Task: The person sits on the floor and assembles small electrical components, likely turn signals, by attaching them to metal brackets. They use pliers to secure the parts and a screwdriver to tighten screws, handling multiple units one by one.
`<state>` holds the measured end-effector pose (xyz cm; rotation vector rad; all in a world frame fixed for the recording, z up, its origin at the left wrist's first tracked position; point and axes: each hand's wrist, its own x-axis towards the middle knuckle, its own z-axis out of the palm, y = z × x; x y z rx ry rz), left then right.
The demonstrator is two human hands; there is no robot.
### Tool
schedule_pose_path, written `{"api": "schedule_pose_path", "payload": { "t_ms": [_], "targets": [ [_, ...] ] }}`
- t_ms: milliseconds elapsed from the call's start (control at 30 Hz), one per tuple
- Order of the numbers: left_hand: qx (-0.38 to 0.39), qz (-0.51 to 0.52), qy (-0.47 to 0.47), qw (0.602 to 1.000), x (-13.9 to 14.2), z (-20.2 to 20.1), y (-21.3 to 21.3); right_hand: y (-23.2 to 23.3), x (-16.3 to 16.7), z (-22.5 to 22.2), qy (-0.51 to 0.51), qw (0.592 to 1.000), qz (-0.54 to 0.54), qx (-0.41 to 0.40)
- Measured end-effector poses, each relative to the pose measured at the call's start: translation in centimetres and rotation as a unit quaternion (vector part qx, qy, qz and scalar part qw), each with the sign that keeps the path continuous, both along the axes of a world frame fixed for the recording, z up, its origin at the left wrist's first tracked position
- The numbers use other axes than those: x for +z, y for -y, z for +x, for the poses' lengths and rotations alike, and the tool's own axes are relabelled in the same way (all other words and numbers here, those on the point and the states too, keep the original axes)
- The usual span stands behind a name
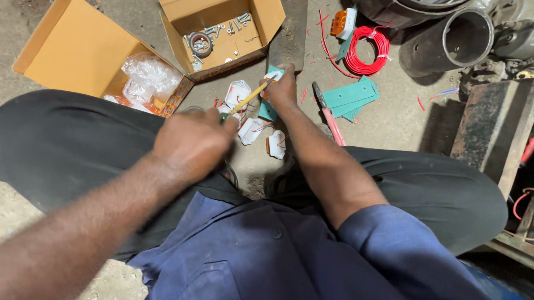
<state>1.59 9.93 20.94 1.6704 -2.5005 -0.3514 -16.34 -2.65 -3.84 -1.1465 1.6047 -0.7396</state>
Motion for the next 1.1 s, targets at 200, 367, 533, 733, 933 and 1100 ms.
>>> {"api": "schedule_pose_path", "payload": {
  "t_ms": [200,367,533,733,933,1100],
  "targets": [
    [0.3,0.069,-0.247,0.919,-2.7,0.0,-0.8,-0.4,-0.8,-0.1,-0.08,0.993,-0.084,0.018],
    [0.056,0.096,0.032,0.993,-1.3,0.7,-0.5,0.0,-0.9,-0.3,-0.076,0.996,-0.035,0.026],
    [-0.009,0.105,0.102,0.989,1.5,-0.3,0.1,0.0,-0.7,-0.5,-0.049,0.998,0.001,0.032],
    [0.219,0.134,-0.043,0.966,2.9,0.6,1.1,3.7,-1.2,-5.1,-0.122,0.987,-0.023,0.105],
    [0.298,0.262,-0.135,0.908,-3.2,-2.6,3.2,10.9,2.6,-14.2,-0.225,0.95,0.027,0.214],
    [0.302,0.319,-0.194,0.877,-12.2,-8.3,2.1,14.4,5.7,-19.6,-0.309,0.904,-0.101,0.277]
  ]
}}
